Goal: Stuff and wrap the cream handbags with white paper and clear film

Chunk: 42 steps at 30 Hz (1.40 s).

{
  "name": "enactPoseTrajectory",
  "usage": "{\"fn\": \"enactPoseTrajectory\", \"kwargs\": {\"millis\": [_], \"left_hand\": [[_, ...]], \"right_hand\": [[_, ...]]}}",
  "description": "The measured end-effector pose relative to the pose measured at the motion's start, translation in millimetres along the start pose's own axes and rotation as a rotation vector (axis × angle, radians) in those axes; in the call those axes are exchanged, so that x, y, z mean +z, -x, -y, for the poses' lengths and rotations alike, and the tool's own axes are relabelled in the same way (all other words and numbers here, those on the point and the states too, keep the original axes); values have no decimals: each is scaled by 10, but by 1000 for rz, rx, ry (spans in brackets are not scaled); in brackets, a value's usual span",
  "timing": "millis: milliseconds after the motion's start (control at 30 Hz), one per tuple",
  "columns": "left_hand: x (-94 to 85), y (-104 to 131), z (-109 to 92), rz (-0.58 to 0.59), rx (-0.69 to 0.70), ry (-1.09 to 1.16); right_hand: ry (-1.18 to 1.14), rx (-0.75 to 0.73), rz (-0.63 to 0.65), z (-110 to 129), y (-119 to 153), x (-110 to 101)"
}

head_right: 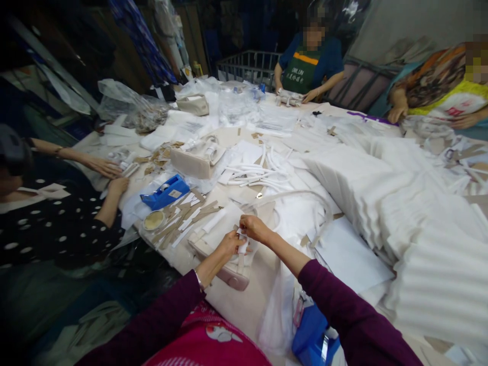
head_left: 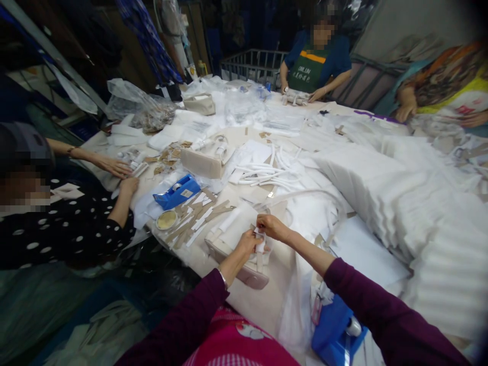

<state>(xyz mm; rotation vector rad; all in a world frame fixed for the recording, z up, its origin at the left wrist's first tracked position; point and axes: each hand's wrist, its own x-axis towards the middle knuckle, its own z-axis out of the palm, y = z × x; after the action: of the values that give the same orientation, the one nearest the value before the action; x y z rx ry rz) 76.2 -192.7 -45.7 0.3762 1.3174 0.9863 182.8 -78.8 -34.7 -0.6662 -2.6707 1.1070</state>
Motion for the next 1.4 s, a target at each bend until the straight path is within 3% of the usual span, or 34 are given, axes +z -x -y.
{"fn": "enactPoseTrajectory", "kwargs": {"millis": [167, 467, 733, 967, 1067, 1167, 1400], "left_hand": [[6, 31, -12, 70, 31, 96], [40, -65, 41, -100, 70, 49], [42, -39, 4, -108, 97, 70], [31, -168, 97, -166, 40, 90], [22, -192, 127, -175, 38, 95], [17, -207, 140, -184, 33, 95], [31, -287, 109, -201, -3, 89]], "right_hand": [[1, 107, 23, 36, -76, -21], [68, 187, 160, 74, -247, -81], [75, 325, 584, 195, -594, -215], [306, 328, 724, 387, -792, -144], [422, 278, 697, 402, -789, -98], [480, 172, 573, 388, -711, -78], [465, -150, 349, 264, -246, -82]]}}
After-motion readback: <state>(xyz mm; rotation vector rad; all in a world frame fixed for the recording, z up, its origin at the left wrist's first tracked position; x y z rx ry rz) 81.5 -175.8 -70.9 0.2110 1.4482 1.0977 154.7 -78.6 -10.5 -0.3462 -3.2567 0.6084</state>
